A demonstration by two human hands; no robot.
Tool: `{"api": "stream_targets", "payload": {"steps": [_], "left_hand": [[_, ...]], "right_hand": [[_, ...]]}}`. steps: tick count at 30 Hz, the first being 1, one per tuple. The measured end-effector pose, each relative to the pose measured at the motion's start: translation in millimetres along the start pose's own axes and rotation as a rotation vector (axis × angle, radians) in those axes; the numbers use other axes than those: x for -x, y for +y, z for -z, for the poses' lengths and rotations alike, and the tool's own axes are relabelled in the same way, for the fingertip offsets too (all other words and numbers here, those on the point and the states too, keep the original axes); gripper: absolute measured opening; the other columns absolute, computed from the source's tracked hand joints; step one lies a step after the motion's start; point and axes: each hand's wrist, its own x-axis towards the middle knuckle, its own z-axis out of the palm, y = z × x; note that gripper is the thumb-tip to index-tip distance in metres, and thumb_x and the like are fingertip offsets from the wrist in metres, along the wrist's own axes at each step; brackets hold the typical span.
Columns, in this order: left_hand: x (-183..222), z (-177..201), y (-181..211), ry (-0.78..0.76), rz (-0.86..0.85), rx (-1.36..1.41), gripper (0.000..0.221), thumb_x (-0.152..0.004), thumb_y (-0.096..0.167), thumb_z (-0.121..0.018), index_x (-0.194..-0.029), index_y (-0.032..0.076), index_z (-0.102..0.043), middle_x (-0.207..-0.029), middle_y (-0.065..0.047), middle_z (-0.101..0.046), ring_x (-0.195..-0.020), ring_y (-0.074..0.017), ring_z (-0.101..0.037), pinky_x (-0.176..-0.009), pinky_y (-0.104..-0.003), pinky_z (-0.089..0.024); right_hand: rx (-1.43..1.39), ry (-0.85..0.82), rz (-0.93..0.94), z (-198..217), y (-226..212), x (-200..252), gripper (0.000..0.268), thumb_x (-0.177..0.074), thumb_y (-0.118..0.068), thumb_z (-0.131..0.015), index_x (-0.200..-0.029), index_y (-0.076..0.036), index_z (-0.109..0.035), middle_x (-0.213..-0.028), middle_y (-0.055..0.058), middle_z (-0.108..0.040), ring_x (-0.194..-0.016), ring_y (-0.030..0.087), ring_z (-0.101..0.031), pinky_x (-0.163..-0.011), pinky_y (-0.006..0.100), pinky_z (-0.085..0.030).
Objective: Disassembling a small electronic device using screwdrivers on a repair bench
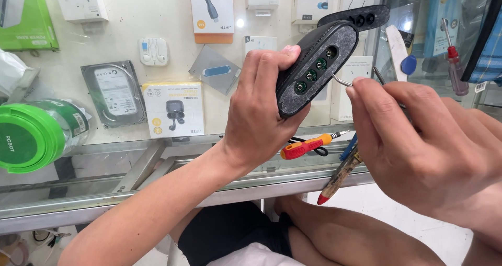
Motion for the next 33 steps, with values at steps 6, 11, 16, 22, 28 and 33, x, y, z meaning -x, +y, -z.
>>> {"api": "stream_targets", "payload": {"steps": [6,11,16,22,28,33], "left_hand": [[-1.2,-0.2,0.2,0.004,-0.028,-0.012,0.045,-0.091,0.000,-0.075,-0.130,-0.002,-0.051,-0.120,-0.015,-0.060,-0.121,-0.0325,-0.066,-0.102,-0.040,-0.063],[0.1,0.1,0.0,-0.006,-0.009,0.001,0.048,-0.089,0.000,-0.075,-0.130,-0.001,-0.051,-0.122,-0.015,-0.060,-0.122,-0.0332,-0.066,-0.101,-0.041,-0.063],[-2.1,4.3,2.1,-0.006,0.000,-0.001,0.048,-0.090,0.002,-0.075,-0.132,0.000,-0.051,-0.123,-0.014,-0.059,-0.125,-0.0333,-0.067,-0.101,-0.041,-0.063],[-17.1,26.5,20.4,-0.112,-0.037,-0.112,0.050,-0.101,0.035,-0.073,-0.141,0.016,-0.050,-0.137,-0.006,-0.059,-0.112,-0.0220,-0.074,-0.073,-0.033,-0.064],[-23.6,33.4,36.1,0.014,-0.274,-0.442,0.014,-0.099,0.013,-0.072,-0.113,0.012,-0.068,-0.121,-0.006,-0.060,-0.096,-0.0215,-0.072,-0.066,-0.031,-0.052],[-6.9,34.4,60.0,-0.003,-0.377,-0.597,0.009,-0.104,0.019,-0.067,-0.105,0.010,-0.068,-0.100,-0.009,-0.064,-0.080,-0.0280,-0.055,-0.064,-0.039,-0.041]], "right_hand": [[-0.113,0.149,-0.035,-17.4,0.2,6.5,0.008,-0.120,-0.008,-0.089,-0.116,-0.002,-0.094,-0.096,0.010,-0.080,-0.069,0.024,-0.066,-0.054,0.034,-0.034],[-0.120,0.158,-0.067,-19.4,-0.1,6.9,0.009,-0.120,-0.009,-0.088,-0.115,-0.005,-0.094,-0.094,0.008,-0.079,-0.065,0.023,-0.059,-0.054,0.034,-0.033],[-0.095,0.145,-0.064,-13.7,3.7,3.4,0.008,-0.121,-0.012,-0.090,-0.116,-0.008,-0.094,-0.095,0.006,-0.080,-0.067,0.021,-0.061,-0.054,0.033,-0.033],[0.004,-0.145,0.036,12.2,13.8,-18.0,0.022,-0.133,-0.017,-0.081,-0.111,-0.020,-0.077,-0.099,-0.007,-0.068,-0.069,0.016,-0.056,-0.059,0.030,-0.037],[0.225,-0.260,0.119,17.1,16.4,-27.6,0.048,-0.131,-0.014,-0.071,-0.091,-0.027,-0.050,-0.089,-0.010,-0.052,-0.068,0.012,-0.054,-0.062,0.028,-0.039],[0.174,-0.160,0.040,10.0,14.1,-27.5,0.048,-0.095,0.008,-0.061,-0.073,-0.026,-0.035,-0.070,-0.005,-0.036,-0.061,0.015,-0.045,-0.056,0.031,-0.023]]}}
